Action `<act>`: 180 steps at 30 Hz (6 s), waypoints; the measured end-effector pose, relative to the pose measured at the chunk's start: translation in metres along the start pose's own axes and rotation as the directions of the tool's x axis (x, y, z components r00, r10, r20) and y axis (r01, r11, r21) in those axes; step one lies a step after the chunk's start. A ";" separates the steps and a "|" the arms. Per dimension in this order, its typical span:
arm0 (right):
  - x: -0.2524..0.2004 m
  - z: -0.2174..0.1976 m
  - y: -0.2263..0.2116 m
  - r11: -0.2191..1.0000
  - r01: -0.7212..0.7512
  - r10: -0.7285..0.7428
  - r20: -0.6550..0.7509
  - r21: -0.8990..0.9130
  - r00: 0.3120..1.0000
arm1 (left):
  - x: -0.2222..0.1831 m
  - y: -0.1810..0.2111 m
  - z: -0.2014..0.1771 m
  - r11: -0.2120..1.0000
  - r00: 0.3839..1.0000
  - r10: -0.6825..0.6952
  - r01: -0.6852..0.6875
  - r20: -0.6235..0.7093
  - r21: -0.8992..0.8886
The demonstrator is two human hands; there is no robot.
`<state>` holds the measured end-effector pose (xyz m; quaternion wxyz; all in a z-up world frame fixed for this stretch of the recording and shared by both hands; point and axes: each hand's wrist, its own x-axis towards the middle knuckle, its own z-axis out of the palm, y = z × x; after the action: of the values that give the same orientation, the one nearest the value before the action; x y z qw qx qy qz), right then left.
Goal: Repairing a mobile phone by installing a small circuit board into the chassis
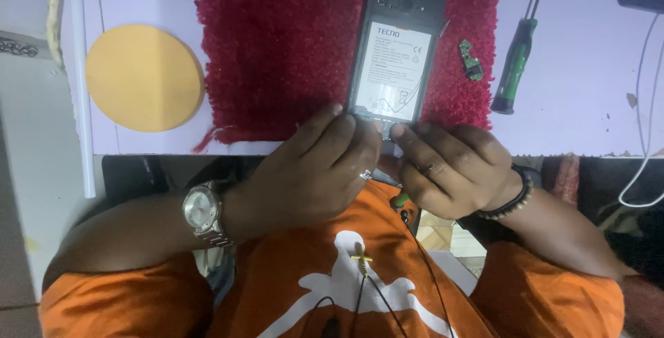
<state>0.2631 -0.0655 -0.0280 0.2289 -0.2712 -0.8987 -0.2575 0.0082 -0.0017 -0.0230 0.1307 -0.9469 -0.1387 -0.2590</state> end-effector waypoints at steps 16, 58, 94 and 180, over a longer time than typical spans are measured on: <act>0.009 0.003 0.002 0.965 -0.099 0.108 -0.023 0.243 0.994 | -0.026 0.003 0.018 0.978 0.977 -0.197 0.190 -0.084 -0.084; 0.007 0.007 -0.004 0.964 -0.094 0.063 0.128 0.248 0.990 | -0.032 -0.015 0.016 0.984 0.957 -0.022 0.073 -0.290 0.165; 0.023 0.008 -0.005 0.989 -0.065 0.024 0.287 0.134 0.957 | -0.039 -0.022 0.038 0.975 0.889 0.198 -0.136 -0.413 0.174; 0.015 0.006 -0.004 0.970 -0.131 0.108 0.123 0.204 0.987 | -0.021 -0.013 0.024 0.976 0.950 -0.063 0.122 -0.305 0.179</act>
<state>0.2479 -0.0591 -0.0255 0.2215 -0.3129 -0.9143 -0.1307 -0.0028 0.0136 -0.0516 0.2300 -0.8722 -0.1864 -0.3893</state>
